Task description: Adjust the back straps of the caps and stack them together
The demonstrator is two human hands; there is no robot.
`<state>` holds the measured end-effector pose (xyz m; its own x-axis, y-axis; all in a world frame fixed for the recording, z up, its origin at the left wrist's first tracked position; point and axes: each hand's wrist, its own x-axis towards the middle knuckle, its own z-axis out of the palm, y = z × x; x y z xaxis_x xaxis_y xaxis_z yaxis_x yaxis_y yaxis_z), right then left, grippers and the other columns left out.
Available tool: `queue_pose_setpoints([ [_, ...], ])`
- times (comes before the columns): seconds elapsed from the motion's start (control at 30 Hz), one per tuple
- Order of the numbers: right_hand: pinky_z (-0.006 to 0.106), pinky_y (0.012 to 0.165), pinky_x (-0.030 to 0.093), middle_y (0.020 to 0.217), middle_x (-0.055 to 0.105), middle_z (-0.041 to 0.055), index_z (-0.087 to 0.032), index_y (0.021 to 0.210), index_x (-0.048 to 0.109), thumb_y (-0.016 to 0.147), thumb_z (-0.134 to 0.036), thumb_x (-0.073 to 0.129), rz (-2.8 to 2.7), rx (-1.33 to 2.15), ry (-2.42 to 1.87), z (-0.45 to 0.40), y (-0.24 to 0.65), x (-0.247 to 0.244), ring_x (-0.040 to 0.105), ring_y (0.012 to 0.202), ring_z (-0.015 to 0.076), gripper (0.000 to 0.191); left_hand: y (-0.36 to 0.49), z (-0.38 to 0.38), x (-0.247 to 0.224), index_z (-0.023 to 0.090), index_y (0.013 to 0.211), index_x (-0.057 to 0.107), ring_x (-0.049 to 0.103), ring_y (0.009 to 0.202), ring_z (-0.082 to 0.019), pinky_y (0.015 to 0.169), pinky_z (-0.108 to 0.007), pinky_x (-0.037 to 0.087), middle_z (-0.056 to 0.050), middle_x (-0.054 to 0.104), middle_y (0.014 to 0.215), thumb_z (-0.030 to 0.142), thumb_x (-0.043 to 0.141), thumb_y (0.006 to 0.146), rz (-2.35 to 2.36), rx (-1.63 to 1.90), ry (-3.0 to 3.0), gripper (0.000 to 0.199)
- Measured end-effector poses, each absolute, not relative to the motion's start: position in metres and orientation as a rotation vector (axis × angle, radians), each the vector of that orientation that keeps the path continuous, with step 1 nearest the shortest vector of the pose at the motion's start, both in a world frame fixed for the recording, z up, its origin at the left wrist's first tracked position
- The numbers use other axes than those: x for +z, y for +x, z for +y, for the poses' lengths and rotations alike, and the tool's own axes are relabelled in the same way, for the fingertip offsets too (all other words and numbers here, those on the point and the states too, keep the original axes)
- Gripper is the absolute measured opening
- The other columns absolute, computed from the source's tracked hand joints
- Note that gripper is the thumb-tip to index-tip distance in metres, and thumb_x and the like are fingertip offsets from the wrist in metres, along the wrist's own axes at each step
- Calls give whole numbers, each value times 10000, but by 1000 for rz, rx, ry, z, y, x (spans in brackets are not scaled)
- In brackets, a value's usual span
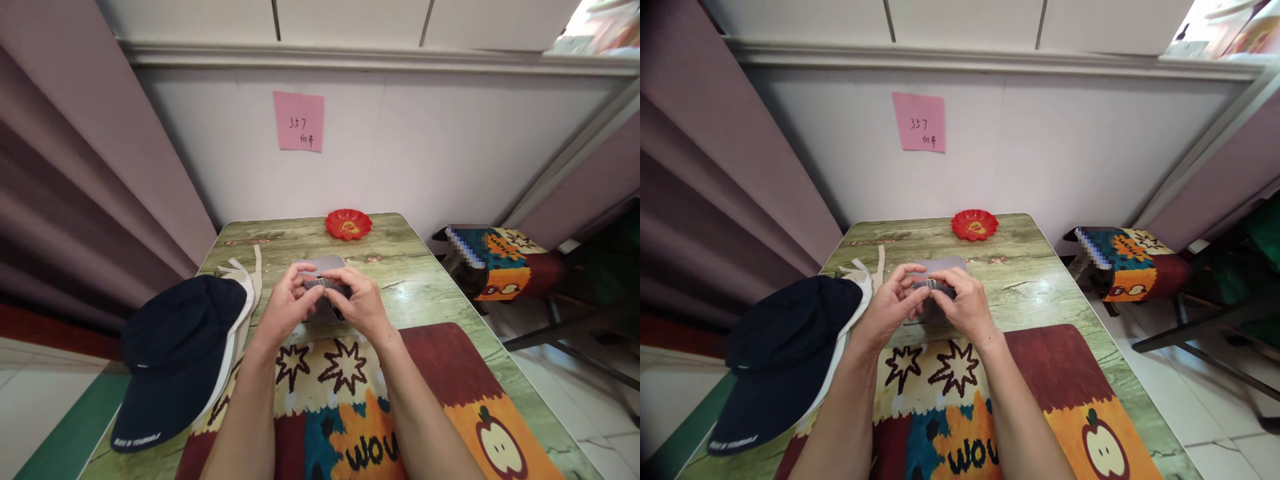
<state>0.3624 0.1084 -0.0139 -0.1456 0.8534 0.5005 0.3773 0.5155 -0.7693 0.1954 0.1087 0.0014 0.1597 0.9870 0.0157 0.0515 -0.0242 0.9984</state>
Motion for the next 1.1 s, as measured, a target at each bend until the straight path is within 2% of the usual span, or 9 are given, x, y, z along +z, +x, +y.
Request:
queue_pose_setpoints([
  [0.13, 301, 864, 521, 1058, 698, 55, -219, 1223, 619, 828, -173, 607, -1615, 866, -948, 110, 364, -15, 671, 919, 171, 398, 196, 109, 1, 190, 965, 604, 590, 643, -103, 561, -201, 476, 1, 641, 819, 288, 765, 728, 1068, 1131, 1388, 302],
  [0.27, 302, 825, 521, 990, 726, 50, -200, 1129, 673, 843, -252, 622, -1628, 1020, -1030, 111, 373, -15, 679, 896, 180, 295, 196, 110, -1, 196, 934, 618, 625, 780, -138, 683, -240, 524, -5, 626, 896, 249, 787, 686, 1045, 1204, 1436, 305],
  [0.37, 287, 740, 504, 834, 720, 24, -187, 987, 712, 862, -321, 614, -1656, 1071, -1105, 112, 379, -15, 649, 756, 162, 208, 198, 110, -1, 195, 891, 619, 610, 749, -132, 666, -234, 513, 7, 607, 858, 254, 780, 689, 1056, 1214, 1467, 265],
  [0.47, 264, 680, 469, 765, 689, 3, -183, 923, 706, 858, -320, 611, -1631, 1075, -1111, 113, 381, -14, 595, 679, 138, 179, 198, 110, -1, 197, 878, 622, 594, 709, -127, 637, -227, 497, 12, 605, 822, 258, 785, 690, 1048, 1194, 1489, 256],
  [0.8, 250, 666, 437, 742, 657, -2, -182, 849, 677, 850, -320, 620, -1564, 1035, -1083, 114, 379, -14, 581, 694, 138, 149, 195, 113, -9, 194, 944, 655, 599, 674, -139, 589, -233, 472, -24, 657, 844, 292, 769, 737, 1155, 1173, 1615, 256],
  [1.1, 248, 663, 414, 729, 622, -13, -192, 831, 654, 874, -296, 581, -1601, 955, -1082, 113, 375, -13, 543, 680, 130, 133, 194, 112, -6, 182, 942, 698, 636, 788, -166, 693, -260, 500, -43, 694, 913, 263, 776, 744, 1044, 1159, 1629, 227],
])
